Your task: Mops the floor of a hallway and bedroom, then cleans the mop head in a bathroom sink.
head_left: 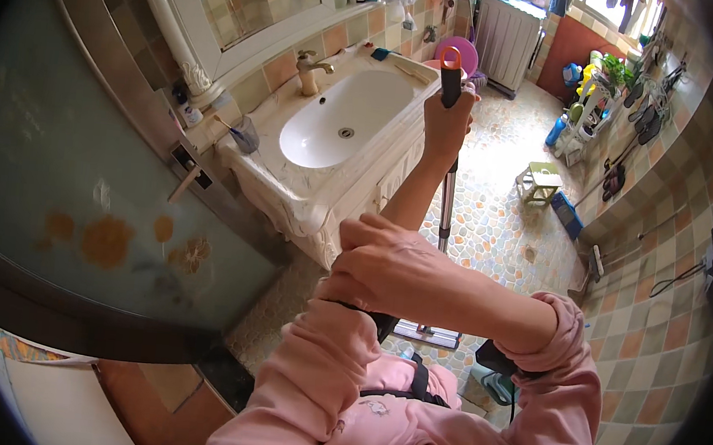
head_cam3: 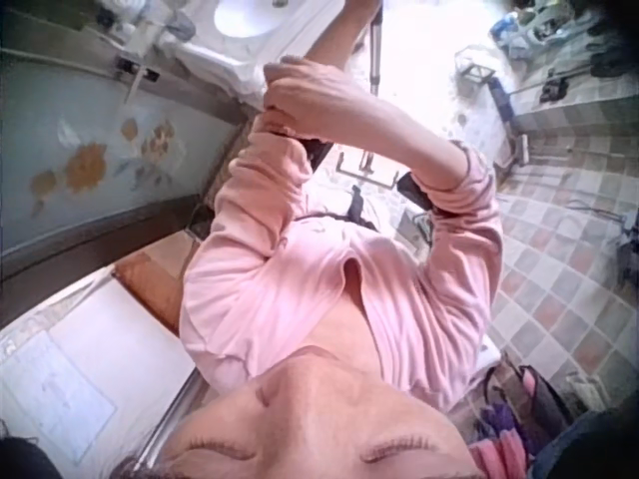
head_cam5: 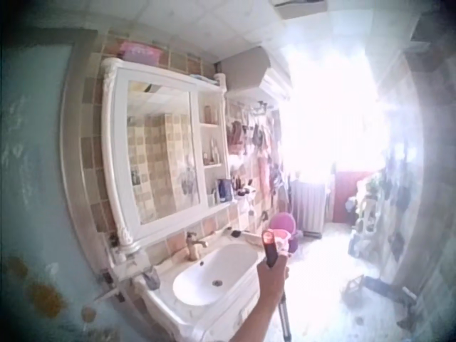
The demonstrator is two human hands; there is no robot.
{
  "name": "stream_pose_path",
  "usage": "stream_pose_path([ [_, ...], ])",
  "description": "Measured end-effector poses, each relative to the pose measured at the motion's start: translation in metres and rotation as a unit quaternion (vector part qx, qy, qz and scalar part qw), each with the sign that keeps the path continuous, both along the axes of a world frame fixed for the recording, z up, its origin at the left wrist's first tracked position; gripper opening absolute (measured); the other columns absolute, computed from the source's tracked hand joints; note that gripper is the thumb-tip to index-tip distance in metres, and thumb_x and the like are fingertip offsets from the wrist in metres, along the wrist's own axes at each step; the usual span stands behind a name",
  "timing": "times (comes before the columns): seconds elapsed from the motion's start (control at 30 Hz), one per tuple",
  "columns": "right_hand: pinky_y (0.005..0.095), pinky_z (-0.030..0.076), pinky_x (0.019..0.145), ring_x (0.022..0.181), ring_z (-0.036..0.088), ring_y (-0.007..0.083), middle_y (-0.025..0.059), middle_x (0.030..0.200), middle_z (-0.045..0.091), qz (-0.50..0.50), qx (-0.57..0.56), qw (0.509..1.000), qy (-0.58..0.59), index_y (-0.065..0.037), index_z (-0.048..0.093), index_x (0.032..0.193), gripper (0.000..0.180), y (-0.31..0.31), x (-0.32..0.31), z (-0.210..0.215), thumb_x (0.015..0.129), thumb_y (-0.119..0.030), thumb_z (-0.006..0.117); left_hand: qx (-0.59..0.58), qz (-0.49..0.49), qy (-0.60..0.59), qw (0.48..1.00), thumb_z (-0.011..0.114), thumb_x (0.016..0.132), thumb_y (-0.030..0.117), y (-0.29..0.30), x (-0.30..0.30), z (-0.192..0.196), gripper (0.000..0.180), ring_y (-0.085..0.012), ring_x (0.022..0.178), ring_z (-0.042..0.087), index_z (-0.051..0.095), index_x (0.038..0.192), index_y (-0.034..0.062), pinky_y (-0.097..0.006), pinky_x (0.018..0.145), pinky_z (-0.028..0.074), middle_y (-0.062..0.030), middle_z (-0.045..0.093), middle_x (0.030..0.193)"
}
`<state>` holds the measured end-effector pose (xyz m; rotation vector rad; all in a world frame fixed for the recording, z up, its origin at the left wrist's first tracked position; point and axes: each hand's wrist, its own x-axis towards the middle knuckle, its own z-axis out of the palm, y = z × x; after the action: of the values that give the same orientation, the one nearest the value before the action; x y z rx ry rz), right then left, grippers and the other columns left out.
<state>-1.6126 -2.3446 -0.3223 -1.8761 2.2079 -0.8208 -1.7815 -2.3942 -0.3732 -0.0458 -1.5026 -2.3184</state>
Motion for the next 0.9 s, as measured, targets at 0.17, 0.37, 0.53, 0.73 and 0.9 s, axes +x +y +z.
stream_pose_path([
  [0.17,0.0387,0.050,0.071,0.090,0.057,0.0301,0.0145,0.089,0.059,0.051,-0.047,0.998,0.004,0.001,0.064,0.074,0.015,-0.019,-0.001,0.004,0.074,-0.013,0.063,-0.011,0.020,-0.001,1.000,0.057,0.086,0.022,-0.015,0.000,-0.003,0.021,-0.0017,0.042,0.034,0.059,0.079,0.0016,-0.020,0.041,0.027,0.0068,0.039,0.052],
  [0.37,0.0411,0.052,0.058,0.078,0.065,0.0340,0.0149,0.078,0.065,0.024,0.063,0.997,0.035,0.000,0.063,0.072,0.014,-0.020,0.014,0.031,0.062,-0.008,0.070,-0.005,0.025,0.006,1.000,0.056,0.086,0.021,-0.025,-0.001,-0.005,0.021,-0.0022,0.041,0.033,0.058,0.079,0.0015,-0.020,0.040,0.026,0.0063,0.038,0.051],
  [0.53,0.0384,0.052,0.064,0.080,0.064,0.0311,0.0144,0.079,0.063,0.017,0.063,0.998,-0.023,0.000,0.061,0.087,0.027,-0.024,0.010,0.021,0.064,-0.011,0.069,-0.007,0.022,0.003,1.000,0.056,0.087,0.022,-0.026,-0.003,-0.005,0.022,-0.0021,0.041,0.033,0.058,0.079,0.0012,-0.020,0.039,0.026,0.0062,0.039,0.052],
  [0.73,0.0323,0.052,0.069,0.095,0.054,0.0239,0.0101,0.097,0.052,0.004,-0.194,0.929,0.315,0.000,0.053,0.106,0.036,-0.013,0.053,-0.023,0.074,-0.013,0.059,0.004,0.017,0.004,1.000,0.057,0.086,0.021,-0.041,-0.012,-0.010,0.022,-0.0019,0.042,0.033,0.058,0.080,0.0003,-0.019,0.039,0.026,0.0068,0.038,0.053],
  [0.9,0.0270,0.050,0.059,0.078,0.054,0.0180,0.0075,0.092,0.050,0.119,-0.130,0.982,0.065,-0.001,0.052,0.123,0.049,0.051,0.043,-0.031,0.075,-0.005,0.060,0.011,0.016,-0.015,1.000,0.056,0.088,0.021,-0.055,-0.013,-0.015,0.022,-0.0016,0.042,0.030,0.058,0.081,0.0001,-0.019,0.040,0.023,0.0078,0.035,0.053],
])
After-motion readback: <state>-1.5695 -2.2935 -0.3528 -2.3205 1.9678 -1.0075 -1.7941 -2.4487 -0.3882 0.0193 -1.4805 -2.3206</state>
